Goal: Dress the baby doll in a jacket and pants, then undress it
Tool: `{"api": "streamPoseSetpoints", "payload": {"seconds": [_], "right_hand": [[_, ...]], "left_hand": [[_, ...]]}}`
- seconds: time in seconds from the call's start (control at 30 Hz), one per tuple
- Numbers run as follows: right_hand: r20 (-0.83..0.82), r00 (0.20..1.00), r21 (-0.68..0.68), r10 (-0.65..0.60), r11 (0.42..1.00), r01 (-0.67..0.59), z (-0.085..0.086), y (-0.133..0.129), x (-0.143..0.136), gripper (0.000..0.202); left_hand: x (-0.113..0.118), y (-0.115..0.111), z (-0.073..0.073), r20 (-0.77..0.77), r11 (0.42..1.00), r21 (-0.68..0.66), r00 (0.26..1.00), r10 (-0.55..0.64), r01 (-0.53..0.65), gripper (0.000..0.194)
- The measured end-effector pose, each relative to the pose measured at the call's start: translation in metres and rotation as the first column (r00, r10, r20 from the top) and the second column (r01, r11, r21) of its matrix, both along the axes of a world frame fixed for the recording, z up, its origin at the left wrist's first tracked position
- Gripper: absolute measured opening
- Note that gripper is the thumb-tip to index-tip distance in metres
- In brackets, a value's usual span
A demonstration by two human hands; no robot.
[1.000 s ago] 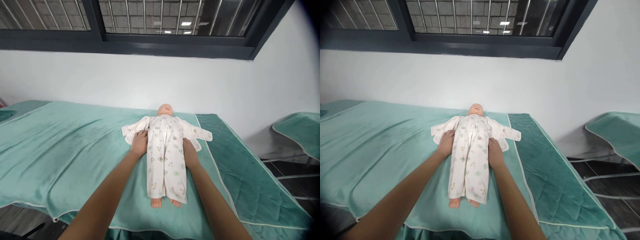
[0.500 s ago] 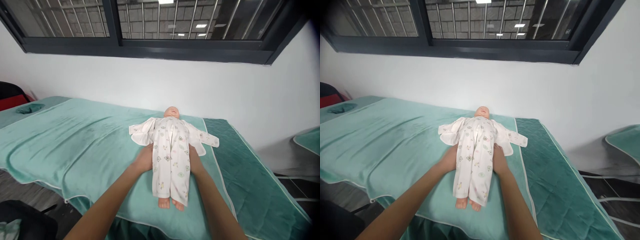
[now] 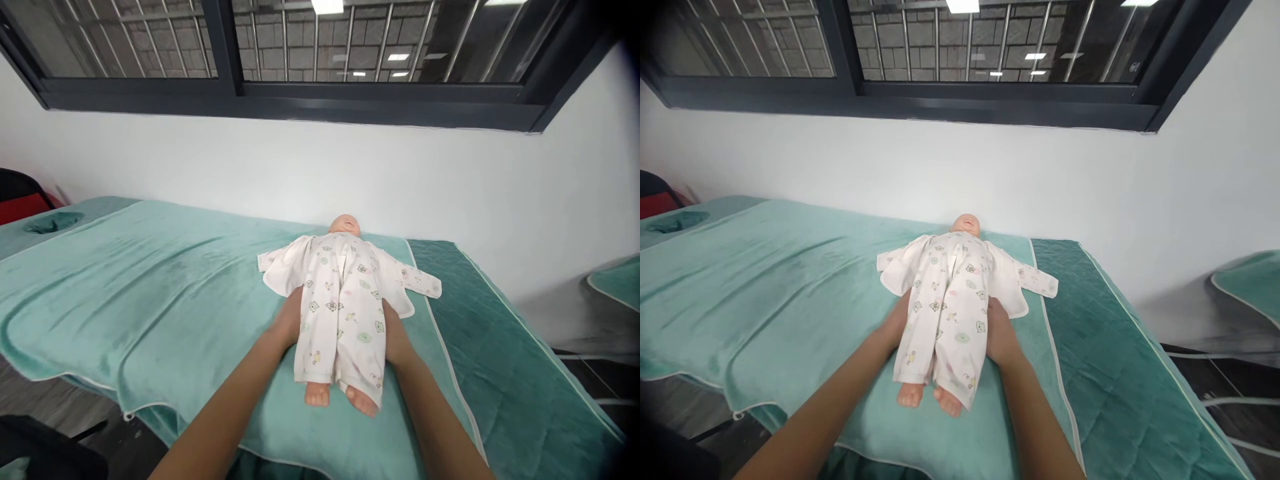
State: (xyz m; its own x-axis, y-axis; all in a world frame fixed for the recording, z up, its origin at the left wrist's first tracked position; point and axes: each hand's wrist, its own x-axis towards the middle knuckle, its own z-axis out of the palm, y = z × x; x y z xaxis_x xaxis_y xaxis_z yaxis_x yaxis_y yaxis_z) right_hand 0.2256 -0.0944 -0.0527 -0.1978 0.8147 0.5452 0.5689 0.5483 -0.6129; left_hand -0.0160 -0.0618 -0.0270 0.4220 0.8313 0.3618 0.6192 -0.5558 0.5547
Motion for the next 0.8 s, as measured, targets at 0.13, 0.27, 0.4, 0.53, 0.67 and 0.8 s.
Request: {"api": "streamPoseSetpoints", "payload": {"seconds": [0.13, 0.27, 0.4, 0.53, 0.67, 0.8], "right_hand": [[-0.086, 0.994, -0.074, 0.064, 0.995, -0.070, -0.001, -0.001, 0.000, 0.034], [-0.089, 0.992, -0.028, 0.089, 0.995, -0.092, 0.000, 0.001, 0.001, 0.031], [-0.107, 0.991, -0.020, 0.083, 0.996, -0.086, 0.000, 0.001, 0.003, 0.028], [-0.090, 0.994, -0.030, 0.064, 0.997, -0.067, -0.001, -0.002, 0.002, 0.029], [-0.007, 0.996, -0.014, 0.093, 0.996, -0.093, 0.001, -0.002, 0.000, 0.024], [0.063, 0.996, 0.014, 0.070, 0.997, -0.071, 0.005, -0.005, 0.000, 0.022]], "left_hand": [[-0.002, 0.004, -0.007, -0.082, 0.993, 0.042, 0.990, 0.114, -0.111, 0.026], [-0.005, 0.004, -0.008, -0.190, 0.967, 0.156, 0.954, 0.232, -0.204, 0.022], [-0.012, -0.012, -0.007, -0.264, 0.941, 0.298, 0.933, 0.245, -0.163, 0.020], [-0.021, -0.033, -0.011, -0.188, 0.934, 0.332, 0.961, 0.203, -0.132, 0.019], [-0.025, -0.036, -0.015, -0.160, 0.956, 0.256, 0.970, 0.184, -0.139, 0.024], [-0.028, -0.028, -0.017, -0.095, 0.967, 0.224, 0.985, 0.143, -0.119, 0.027]]}}
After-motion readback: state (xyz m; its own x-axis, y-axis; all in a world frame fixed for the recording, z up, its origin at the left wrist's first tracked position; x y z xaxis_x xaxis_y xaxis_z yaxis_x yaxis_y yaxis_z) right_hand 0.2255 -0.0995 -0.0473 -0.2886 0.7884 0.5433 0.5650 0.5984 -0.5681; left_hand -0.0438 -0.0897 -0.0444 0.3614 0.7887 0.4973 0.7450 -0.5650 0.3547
